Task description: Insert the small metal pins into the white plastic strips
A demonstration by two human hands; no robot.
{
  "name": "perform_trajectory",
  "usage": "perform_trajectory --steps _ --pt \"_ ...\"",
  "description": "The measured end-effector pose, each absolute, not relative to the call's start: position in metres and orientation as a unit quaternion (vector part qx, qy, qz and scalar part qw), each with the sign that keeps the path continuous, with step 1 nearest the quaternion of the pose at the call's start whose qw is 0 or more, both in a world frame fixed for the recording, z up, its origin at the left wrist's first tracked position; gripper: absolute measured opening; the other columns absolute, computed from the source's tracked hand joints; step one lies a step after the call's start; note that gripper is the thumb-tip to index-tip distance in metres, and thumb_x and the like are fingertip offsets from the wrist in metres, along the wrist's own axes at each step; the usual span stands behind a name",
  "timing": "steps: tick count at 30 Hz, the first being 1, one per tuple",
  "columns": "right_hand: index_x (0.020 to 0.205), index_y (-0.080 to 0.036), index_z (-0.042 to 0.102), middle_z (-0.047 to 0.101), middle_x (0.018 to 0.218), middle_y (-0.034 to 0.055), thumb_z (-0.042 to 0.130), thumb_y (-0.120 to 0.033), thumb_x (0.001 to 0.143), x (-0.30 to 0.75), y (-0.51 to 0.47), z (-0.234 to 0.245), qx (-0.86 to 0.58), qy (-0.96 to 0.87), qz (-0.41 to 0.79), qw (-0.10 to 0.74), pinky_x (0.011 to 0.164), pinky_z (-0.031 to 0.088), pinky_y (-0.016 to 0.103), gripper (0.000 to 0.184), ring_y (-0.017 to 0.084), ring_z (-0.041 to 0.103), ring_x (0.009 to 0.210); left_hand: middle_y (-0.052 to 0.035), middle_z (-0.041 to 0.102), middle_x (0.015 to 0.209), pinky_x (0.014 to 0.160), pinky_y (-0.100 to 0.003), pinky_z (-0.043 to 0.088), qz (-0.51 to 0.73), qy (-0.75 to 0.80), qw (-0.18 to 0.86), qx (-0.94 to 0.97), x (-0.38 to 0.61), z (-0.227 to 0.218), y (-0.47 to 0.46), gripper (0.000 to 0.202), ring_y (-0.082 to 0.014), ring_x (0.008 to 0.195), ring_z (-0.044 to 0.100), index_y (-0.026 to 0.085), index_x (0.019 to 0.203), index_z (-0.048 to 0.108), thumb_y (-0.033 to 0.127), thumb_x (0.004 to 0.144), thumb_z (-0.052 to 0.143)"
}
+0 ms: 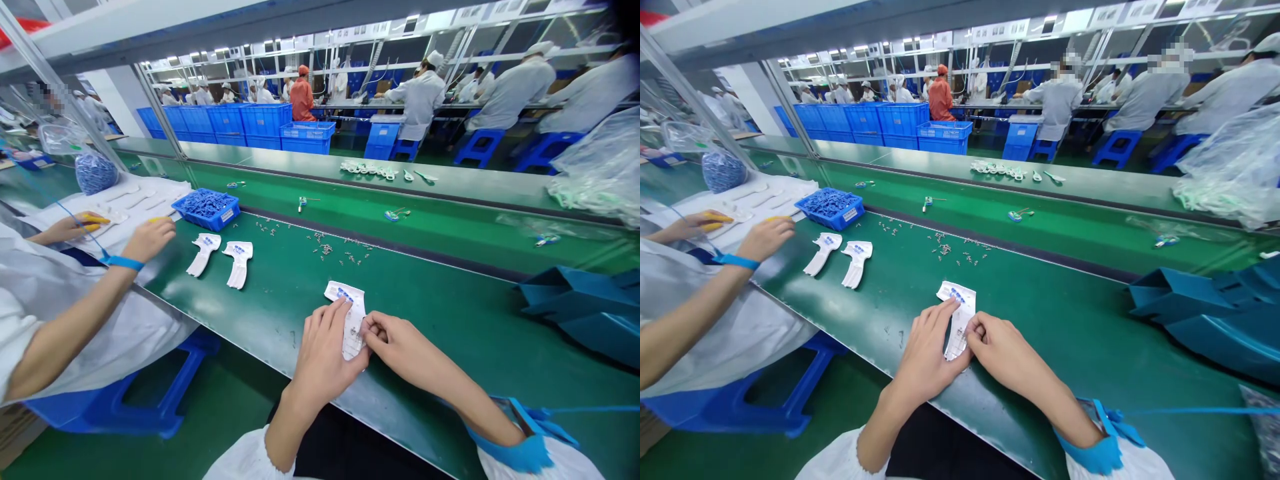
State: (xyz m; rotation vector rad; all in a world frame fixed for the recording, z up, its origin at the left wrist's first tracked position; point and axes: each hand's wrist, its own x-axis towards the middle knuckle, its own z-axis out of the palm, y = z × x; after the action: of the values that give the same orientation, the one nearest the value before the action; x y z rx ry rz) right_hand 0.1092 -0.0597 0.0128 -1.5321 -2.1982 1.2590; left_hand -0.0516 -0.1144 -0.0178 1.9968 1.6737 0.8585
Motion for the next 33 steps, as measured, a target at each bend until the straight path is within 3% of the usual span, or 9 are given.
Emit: perform_trajectory --steps 33 --pt "0.082 -0.023 0.054 0.065 0.073 -0.0008 0.043 -0.027 0.089 0.1096 -0.0567 0.0125 -0.509 -0.752 0.41 0.083 0.059 0.038 0.028 0.014 0.018 0.058 0.066 -0.0068 0.046 0.149 0.104 -0.049 0.039 0.299 0.597 0.2 0.717 -0.0514 -0.0173 -0.1122 0.061 -0.0296 0.13 0.044 0.026 0.14 0.039 0.03 0.085 0.064"
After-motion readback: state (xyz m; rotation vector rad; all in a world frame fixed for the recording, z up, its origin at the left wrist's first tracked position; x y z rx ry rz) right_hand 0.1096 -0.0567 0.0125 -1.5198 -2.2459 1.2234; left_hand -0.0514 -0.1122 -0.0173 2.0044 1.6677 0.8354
